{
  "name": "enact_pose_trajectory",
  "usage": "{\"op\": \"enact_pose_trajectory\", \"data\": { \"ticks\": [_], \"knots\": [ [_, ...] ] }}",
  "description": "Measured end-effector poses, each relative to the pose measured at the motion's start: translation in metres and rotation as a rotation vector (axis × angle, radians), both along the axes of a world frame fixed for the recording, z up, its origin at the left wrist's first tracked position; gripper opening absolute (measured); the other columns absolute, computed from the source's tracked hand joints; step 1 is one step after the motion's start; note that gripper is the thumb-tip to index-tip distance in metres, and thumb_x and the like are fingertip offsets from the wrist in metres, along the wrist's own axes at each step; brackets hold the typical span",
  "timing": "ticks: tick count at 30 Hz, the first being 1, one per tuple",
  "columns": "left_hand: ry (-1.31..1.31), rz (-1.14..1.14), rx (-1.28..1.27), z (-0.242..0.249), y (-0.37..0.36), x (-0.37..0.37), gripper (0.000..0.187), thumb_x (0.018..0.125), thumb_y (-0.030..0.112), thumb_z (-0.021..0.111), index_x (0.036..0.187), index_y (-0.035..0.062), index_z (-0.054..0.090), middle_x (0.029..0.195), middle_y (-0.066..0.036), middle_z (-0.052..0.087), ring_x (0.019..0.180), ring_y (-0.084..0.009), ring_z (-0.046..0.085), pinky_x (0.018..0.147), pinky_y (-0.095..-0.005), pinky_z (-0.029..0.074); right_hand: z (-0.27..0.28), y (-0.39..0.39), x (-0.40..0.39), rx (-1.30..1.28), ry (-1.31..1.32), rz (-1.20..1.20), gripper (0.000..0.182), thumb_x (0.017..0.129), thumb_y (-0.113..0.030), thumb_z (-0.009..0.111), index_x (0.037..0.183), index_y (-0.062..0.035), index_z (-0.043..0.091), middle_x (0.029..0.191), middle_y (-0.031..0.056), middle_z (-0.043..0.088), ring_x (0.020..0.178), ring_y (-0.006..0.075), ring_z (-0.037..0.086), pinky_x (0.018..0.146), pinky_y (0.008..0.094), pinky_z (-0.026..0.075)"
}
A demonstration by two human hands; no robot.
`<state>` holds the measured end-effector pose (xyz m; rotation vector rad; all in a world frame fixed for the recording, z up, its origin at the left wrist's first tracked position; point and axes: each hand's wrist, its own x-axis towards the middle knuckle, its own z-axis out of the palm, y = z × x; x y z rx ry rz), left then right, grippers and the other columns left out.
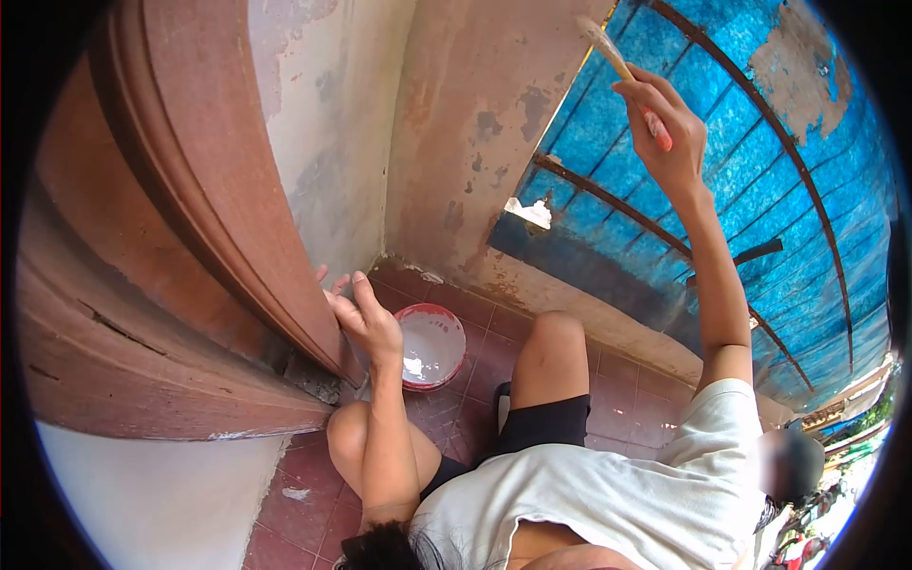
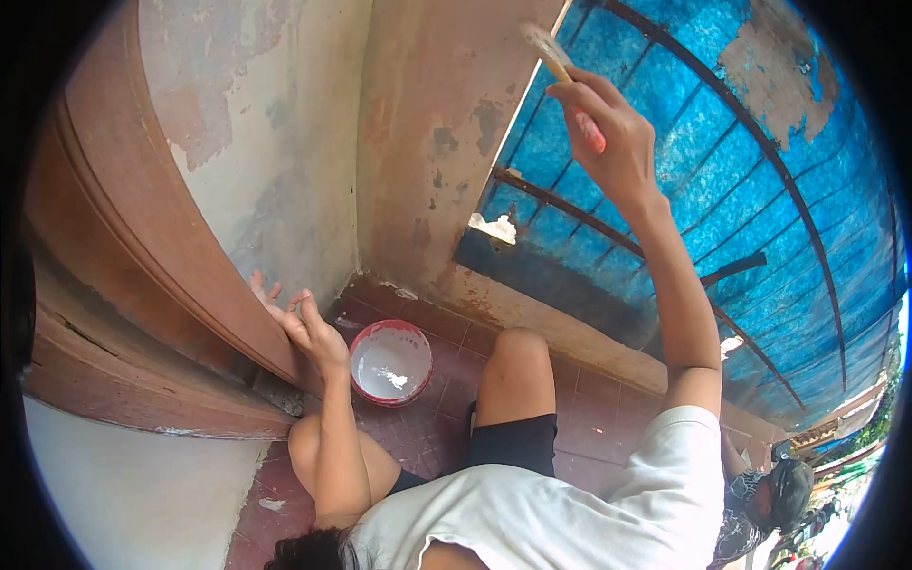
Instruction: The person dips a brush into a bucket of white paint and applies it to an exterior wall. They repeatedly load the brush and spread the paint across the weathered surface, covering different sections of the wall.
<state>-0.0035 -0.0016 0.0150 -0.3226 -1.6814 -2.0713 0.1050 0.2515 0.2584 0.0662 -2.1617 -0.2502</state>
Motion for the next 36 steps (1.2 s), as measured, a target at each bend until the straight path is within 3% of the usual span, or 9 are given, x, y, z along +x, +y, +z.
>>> {"op": "enact_pose_trajectory", "data": {
  "ticks": [6,13,16,21,25,27,29,32,36],
  "knots": [
    [0.01,-0.012,0.007,0.001,-0.001,0.0,0.056,0.089,0.012,0.046,0.14,-0.0021,0.027,0.15,-0.014,0.023,0.122,-0.0284,0.034,0.093,-0.0394,0.038,-0.077,0.012,0.003,-0.214,-0.378,0.086,0.016,0.084,-0.004,0.064,0.098,-0.0107,0.068,0.107,0.0074,0.067,0.08,0.0278,0.068,0.067,0.0317,0.055],
    [0.041,0.011,-0.019,-0.001,-0.001,-0.003,0.056,0.089,0.013,0.047,0.139,-0.002,0.028,0.151,-0.013,0.023,0.122,-0.0287,0.034,0.093,-0.0392,0.037,-0.006,0.006,0.008,0.039,0.109,-0.046,0.018,0.082,0.0,0.066,0.097,-0.0092,0.069,0.108,0.0092,0.068,0.09,0.0255,0.068,0.071,0.0308,0.055],
    [0.053,0.017,-0.018,0.001,0.0,-0.005,0.055,0.089,0.014,0.047,0.139,-0.002,0.028,0.151,-0.013,0.023,0.123,-0.0287,0.034,0.094,-0.0393,0.037,-0.021,0.002,0.003,-0.127,-0.086,0.171,0.018,0.082,0.001,0.067,0.097,-0.008,0.069,0.106,0.0086,0.069,0.088,0.0241,0.069,0.071,0.0298,0.055],
    [0.055,0.013,-0.016,0.0,0.0,-0.005,0.056,0.09,0.014,0.047,0.14,-0.0016,0.028,0.152,-0.013,0.023,0.123,-0.0289,0.034,0.093,-0.0395,0.037,-0.047,0.009,-0.025,-0.374,-0.495,0.162,0.012,0.084,-0.003,0.063,0.095,-0.0048,0.068,0.092,0.0094,0.071,0.08,0.0219,0.068,0.072,0.0305,0.053],
    [0.061,0.016,-0.034,0.0,-0.002,-0.004,0.057,0.09,0.014,0.047,0.141,-0.0013,0.027,0.152,-0.013,0.023,0.123,-0.0293,0.035,0.093,-0.0396,0.037,0.036,0.029,-0.04,-0.228,-0.213,0.152,0.012,0.086,-0.006,0.057,0.089,-0.0063,0.069,0.086,0.0088,0.071,0.072,0.0213,0.066,0.069,0.0298,0.052],
    [0.066,0.027,-0.042,0.0,-0.002,-0.004,0.058,0.089,0.014,0.047,0.142,-0.0013,0.026,0.151,-0.014,0.023,0.122,-0.0302,0.036,0.093,-0.0395,0.038,0.1,0.023,-0.033,0.075,-0.082,0.09,0.013,0.085,-0.002,0.059,0.097,-0.0045,0.066,0.096,0.0066,0.069,0.081,0.0192,0.068,0.07,0.0304,0.052],
    [-0.001,-0.004,-0.05,0.002,-0.004,-0.001,0.06,0.089,0.013,0.047,0.142,-0.0014,0.025,0.151,-0.015,0.024,0.122,-0.0305,0.036,0.092,-0.0396,0.038,0.146,-0.035,-0.031,0.001,0.074,0.072,0.012,0.077,0.004,0.06,0.086,-0.0021,0.065,0.087,0.0159,0.068,0.074,0.0288,0.065,0.064,0.0362,0.052],
    [-0.007,-0.011,-0.02,0.004,-0.006,0.002,0.05,0.093,0.013,0.05,0.133,-0.0082,0.029,0.134,-0.022,0.036,0.107,-0.0318,0.043,0.096,-0.042,0.034,0.217,-0.021,-0.055,0.399,0.338,-0.064,0.02,0.076,0.005,0.057,0.093,-0.0044,0.064,0.109,0.0173,0.064,0.085,0.0326,0.066,0.068,0.0377,0.054],
    [-0.036,0.004,-0.006,-0.011,-0.003,-0.003,0.041,0.094,0.017,0.051,0.123,-0.0093,0.037,0.122,-0.023,0.043,0.109,-0.0325,0.042,0.098,-0.0417,0.032,0.307,0.006,-0.097,0.887,0.646,-0.049,0.027,0.075,0.004,0.054,0.098,-0.0065,0.064,0.121,0.0202,0.058,0.094,0.036,0.065,0.075,0.04,0.054]
  ]
}}
